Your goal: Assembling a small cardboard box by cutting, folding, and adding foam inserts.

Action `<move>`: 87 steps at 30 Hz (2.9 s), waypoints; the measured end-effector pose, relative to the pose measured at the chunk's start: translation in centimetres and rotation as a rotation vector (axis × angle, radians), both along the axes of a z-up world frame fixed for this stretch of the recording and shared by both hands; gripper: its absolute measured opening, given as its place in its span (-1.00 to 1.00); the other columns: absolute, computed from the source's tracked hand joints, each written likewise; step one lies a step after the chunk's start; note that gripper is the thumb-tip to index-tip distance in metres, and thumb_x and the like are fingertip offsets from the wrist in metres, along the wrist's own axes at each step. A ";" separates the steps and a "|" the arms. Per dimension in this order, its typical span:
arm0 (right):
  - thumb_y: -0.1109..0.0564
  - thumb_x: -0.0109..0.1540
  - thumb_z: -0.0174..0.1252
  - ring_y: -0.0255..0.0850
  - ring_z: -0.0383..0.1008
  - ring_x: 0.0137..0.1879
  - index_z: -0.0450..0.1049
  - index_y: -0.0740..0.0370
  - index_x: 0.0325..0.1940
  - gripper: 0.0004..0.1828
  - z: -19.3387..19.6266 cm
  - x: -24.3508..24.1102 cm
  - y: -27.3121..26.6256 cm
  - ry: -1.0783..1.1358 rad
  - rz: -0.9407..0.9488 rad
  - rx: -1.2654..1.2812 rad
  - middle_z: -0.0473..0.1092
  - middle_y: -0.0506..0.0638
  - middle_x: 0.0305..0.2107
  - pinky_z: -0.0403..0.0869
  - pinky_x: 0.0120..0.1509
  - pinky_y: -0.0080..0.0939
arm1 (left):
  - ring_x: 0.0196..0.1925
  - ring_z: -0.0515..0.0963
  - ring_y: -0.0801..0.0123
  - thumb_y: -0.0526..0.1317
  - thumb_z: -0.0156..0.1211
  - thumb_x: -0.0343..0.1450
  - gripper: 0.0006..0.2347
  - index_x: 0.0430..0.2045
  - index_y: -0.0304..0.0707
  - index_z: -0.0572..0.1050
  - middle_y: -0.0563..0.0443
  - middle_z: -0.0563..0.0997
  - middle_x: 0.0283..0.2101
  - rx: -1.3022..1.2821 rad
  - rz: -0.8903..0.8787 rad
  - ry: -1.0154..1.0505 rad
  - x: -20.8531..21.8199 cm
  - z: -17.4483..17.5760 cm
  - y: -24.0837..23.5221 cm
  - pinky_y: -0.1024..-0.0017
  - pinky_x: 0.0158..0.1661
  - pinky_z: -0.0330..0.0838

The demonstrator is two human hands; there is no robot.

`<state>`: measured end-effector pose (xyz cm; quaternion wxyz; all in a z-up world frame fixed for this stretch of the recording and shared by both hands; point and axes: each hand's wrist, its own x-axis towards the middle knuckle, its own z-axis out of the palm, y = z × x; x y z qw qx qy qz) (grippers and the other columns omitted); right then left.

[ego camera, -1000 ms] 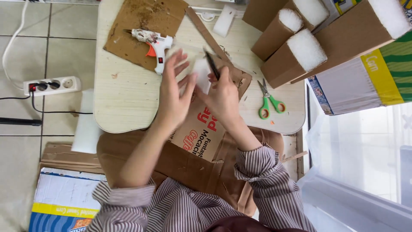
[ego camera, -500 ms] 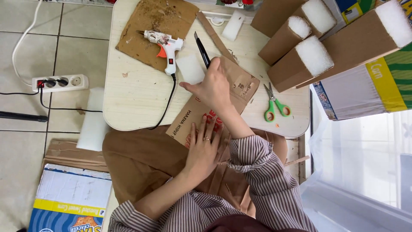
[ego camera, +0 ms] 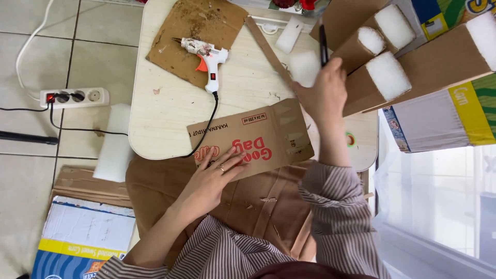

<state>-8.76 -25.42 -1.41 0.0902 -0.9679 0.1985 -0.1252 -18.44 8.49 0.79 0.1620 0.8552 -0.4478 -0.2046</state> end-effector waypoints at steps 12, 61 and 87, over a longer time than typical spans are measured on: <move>0.25 0.36 0.05 -0.15 0.27 -0.43 0.45 0.22 -0.23 -0.90 6.5 -8.2 2.9 -0.232 0.181 0.572 0.44 0.10 -0.50 0.35 -0.28 -0.14 | 0.52 0.04 0.16 0.02 0.01 0.48 -0.53 0.33 0.06 0.23 -0.03 0.22 0.40 -0.102 0.087 -0.101 0.9 -1.3 -1.0 -0.03 0.39 -0.16; 0.25 -0.02 0.57 -0.46 0.31 -0.60 0.53 0.30 -0.36 -0.69 -3.1 -19.1 13.8 -0.142 -0.219 1.277 0.58 0.09 -0.54 0.30 -0.46 -0.48 | 0.34 0.33 -0.01 0.04 0.07 0.51 -0.49 0.27 -0.31 0.29 -0.24 0.31 0.32 -0.286 0.536 -0.302 4.9 -3.2 -7.6 0.07 0.27 0.16; 0.34 0.13 0.40 -0.46 0.24 -0.66 0.44 0.33 -0.41 -0.79 -4.3 -19.3 12.8 -0.268 -0.230 1.346 0.45 0.01 -0.70 0.26 -0.52 -0.48 | 0.51 0.09 0.13 0.11 -0.08 0.52 -0.44 0.43 -0.02 0.12 -0.12 0.18 0.46 -0.142 0.450 -0.247 5.7 -3.6 -7.7 0.02 0.34 -0.11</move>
